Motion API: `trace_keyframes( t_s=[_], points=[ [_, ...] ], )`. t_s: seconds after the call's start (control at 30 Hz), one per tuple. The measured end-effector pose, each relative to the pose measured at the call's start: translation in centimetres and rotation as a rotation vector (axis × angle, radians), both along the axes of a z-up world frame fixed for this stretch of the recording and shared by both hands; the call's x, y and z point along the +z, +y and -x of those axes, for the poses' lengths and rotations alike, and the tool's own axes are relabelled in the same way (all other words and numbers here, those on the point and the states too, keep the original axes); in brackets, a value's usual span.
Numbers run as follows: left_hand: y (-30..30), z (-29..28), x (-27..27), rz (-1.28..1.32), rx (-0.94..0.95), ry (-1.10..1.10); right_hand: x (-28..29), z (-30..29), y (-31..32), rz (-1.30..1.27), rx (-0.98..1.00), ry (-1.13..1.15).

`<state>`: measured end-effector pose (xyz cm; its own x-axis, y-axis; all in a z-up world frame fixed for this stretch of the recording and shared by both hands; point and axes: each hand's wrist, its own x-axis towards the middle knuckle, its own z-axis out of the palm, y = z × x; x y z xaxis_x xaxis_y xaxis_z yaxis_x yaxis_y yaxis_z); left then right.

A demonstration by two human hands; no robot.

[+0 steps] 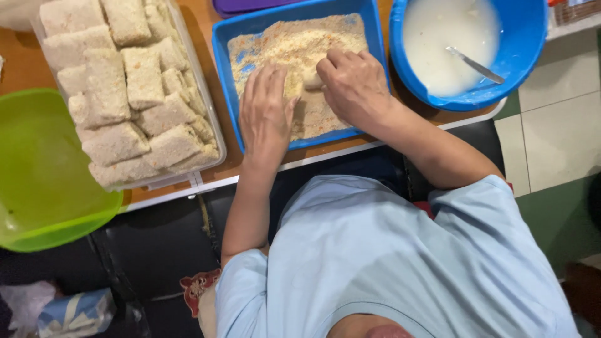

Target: Breading pastries by dipping them in a liquid wash and then coating them with breadcrumbs.

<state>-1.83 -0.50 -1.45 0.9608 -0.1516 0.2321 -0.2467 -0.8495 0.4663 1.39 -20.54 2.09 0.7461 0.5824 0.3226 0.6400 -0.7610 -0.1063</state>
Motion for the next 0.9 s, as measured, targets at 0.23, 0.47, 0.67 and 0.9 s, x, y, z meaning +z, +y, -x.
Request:
trace_keyframes(
  t_s=[0.23,0.47,0.67,0.9],
  points=[
    [-0.1,1.1,1.3,-0.002,0.002,-0.012,1.6,0.7,0.0,0.076,-0.014,-0.048],
    [-0.3,1.8,1.6,-0.034,0.023,0.003,2.2,1.1,0.1,0.08,-0.001,-0.03],
    [-0.5,1.9,1.0,-0.039,0.036,0.017,3.8,1.9,0.8,0.063,-0.01,-0.071],
    [-0.4,1.7,-0.7,-0.022,0.043,0.029,3.8,1.3,0.7,0.053,0.016,0.004]
  ],
)
